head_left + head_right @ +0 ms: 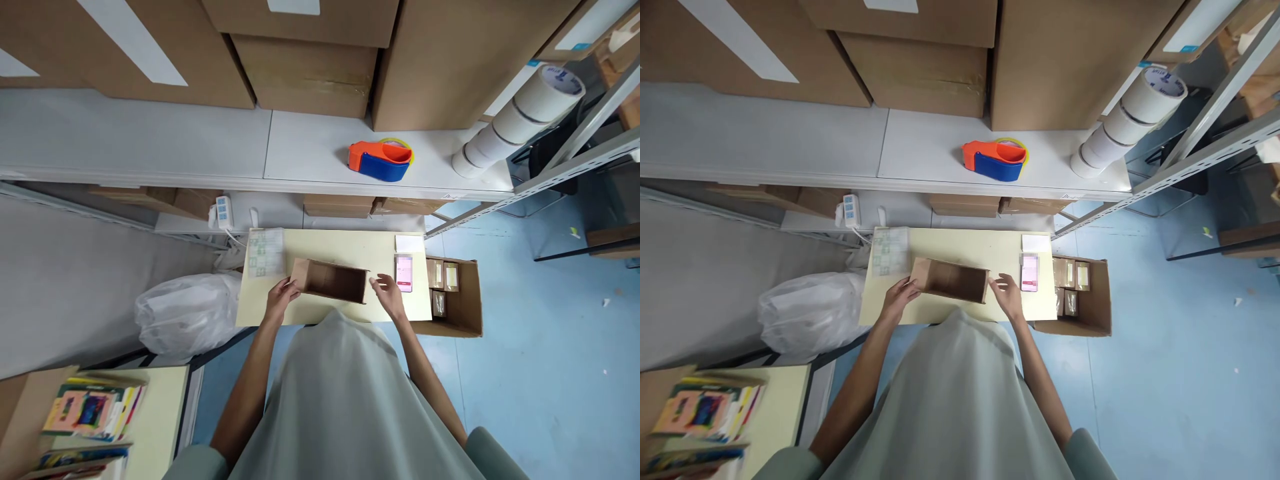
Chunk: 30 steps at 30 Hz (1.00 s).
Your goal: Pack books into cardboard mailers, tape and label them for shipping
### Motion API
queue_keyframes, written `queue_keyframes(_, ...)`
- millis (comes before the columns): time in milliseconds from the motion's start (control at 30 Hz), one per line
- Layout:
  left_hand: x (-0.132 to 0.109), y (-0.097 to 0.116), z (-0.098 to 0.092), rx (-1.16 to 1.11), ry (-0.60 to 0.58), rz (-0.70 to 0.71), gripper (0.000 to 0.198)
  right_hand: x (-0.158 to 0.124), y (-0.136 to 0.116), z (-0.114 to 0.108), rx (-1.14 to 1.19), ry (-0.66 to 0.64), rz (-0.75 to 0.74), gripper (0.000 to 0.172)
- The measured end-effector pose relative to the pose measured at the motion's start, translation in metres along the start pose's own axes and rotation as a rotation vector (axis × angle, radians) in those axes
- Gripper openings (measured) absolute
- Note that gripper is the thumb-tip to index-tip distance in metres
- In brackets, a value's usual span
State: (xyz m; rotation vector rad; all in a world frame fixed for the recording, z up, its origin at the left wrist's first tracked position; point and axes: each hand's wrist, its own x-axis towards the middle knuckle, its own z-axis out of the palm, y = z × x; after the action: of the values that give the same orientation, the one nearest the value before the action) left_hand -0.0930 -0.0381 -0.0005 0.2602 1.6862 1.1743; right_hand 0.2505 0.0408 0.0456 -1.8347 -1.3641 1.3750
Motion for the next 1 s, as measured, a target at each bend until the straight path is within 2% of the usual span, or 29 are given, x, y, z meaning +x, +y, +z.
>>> queue_keyframes(67, -0.001, -0.001, 0.001, -0.016, 0.003, -0.004, 0.057, 0.0, -0.003, 0.007, -0.033, -0.029, 0.005, 0.068)
queue_keyframes(133, -0.001, -0.004, 0.001, -0.022, -0.003, -0.006, 0.052, 0.003, 0.001, 0.01, -0.025, -0.052, -0.014, 0.063)
queue_keyframes(267, -0.003, -0.014, 0.0, -0.058, -0.005, -0.034, 0.044, 0.013, 0.02, 0.005, -0.069, -0.033, -0.09, 0.052)
queue_keyframes(367, -0.006, -0.02, 0.003, -0.019, 0.04, -0.059, 0.043, 0.018, 0.034, 0.003, -0.116, -0.011, -0.076, 0.054)
queue_keyframes(433, -0.009, -0.022, 0.004, 0.111, 0.104, 0.009, 0.043, 0.017, 0.038, 0.005, -0.097, 0.029, -0.066, 0.059)
queue_keyframes(533, -0.013, -0.017, 0.006, 0.347, 0.165, 0.227, 0.043, 0.012, 0.033, 0.009, -0.131, 0.126, -0.161, 0.057)
queue_keyframes(600, -0.016, -0.011, 0.009, 0.411, 0.109, 0.318, 0.044, 0.011, 0.023, 0.01, -0.166, 0.107, -0.25, 0.051)
queue_keyframes(667, -0.019, -0.005, 0.013, 0.411, 0.027, 0.328, 0.049, 0.013, 0.011, 0.01, -0.168, 0.033, -0.304, 0.048)
queue_keyframes(800, -0.02, 0.0, 0.016, 0.53, -0.092, 0.409, 0.05, 0.027, -0.004, 0.014, -0.155, -0.036, -0.337, 0.053)
queue_keyframes(900, -0.022, -0.005, 0.009, 0.661, -0.222, 0.493, 0.055, 0.042, -0.004, 0.021, -0.182, -0.025, -0.267, 0.065)
queue_keyframes(1000, -0.028, -0.014, 0.004, 0.743, -0.312, 0.505, 0.068, 0.056, -0.001, 0.029, -0.242, -0.006, -0.144, 0.075)
